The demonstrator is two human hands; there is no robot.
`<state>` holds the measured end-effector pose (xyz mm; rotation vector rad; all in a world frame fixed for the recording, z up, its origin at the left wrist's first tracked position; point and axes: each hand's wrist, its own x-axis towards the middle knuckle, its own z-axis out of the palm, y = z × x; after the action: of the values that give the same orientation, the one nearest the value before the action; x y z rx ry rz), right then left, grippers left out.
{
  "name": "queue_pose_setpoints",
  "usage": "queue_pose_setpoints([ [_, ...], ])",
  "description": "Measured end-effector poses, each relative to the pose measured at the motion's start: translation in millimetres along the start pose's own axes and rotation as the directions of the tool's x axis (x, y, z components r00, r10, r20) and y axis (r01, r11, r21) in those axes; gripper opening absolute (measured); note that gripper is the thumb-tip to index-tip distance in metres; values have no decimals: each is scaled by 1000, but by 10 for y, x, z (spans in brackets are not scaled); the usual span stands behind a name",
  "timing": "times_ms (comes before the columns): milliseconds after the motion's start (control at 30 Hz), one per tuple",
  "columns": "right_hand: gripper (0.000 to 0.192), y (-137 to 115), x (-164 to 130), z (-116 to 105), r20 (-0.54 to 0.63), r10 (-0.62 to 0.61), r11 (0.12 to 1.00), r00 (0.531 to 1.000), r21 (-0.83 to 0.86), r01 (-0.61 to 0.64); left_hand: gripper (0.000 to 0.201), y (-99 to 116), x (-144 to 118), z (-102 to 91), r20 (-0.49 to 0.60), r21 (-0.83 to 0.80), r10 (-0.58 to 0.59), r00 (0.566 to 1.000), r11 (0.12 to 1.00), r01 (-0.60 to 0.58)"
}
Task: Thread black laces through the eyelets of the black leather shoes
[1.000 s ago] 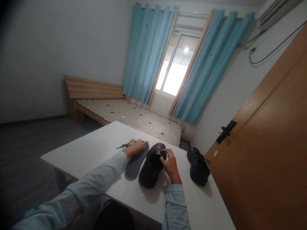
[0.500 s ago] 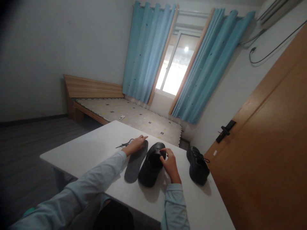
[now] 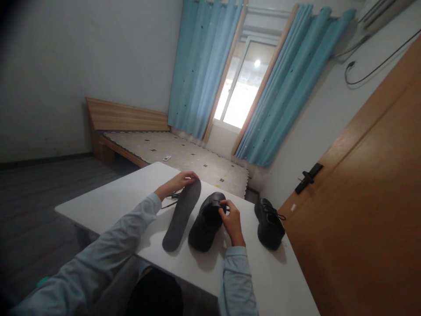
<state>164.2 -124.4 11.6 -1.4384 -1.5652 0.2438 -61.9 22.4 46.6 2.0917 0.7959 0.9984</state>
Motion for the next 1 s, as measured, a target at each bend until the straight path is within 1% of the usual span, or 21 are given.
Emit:
queue_pose_setpoints([
  [67,13,9,-6,8,-7,3,999,1000,41,-2,23,156,-12,-54,6,-76,35,999,997,-35],
  [133,11,12,-8,17,-14,13,998,1000,70,-12,25,328,-18,-64,33,-154,49,998,987,-43],
  [200,11,7,-7,26,-20,23,996,1000,84,-21,25,498,-16,-21,82,-198,74,994,979,-56],
  [300,14,-11,-5,39,-35,35,995,999,92,-32,20,707,-12,132,179,-186,153,972,975,-119],
  [367,16,-25,-8,48,-37,33,994,999,101,-29,19,798,-27,266,253,-149,194,948,976,-160],
  [433,16,-35,-15,58,-28,20,993,999,115,-17,20,849,-62,393,313,-62,238,920,971,-230],
  [533,17,-29,-23,74,-1,3,988,1000,153,-3,23,873,-135,527,377,114,241,894,946,-303],
  [600,19,-2,-22,82,17,-1,983,1000,183,-2,24,873,-179,575,416,189,243,877,920,-344],
  [667,20,37,-17,90,24,2,980,1000,200,-6,23,869,-213,603,463,245,269,845,877,-414],
  [733,21,73,-10,97,18,10,978,1000,207,-14,23,869,-246,621,500,314,305,811,808,-498],
  [867,23,78,-6,98,1,24,969,1000,245,-23,28,912,-344,645,493,450,388,779,652,-609],
  [933,20,42,-10,87,10,8,966,1000,257,-10,25,953,-399,657,494,482,435,753,583,-654],
  [1000,18,-4,-18,73,23,-4,967,1000,256,-2,17,987,-441,676,515,493,465,720,527,-692],
])
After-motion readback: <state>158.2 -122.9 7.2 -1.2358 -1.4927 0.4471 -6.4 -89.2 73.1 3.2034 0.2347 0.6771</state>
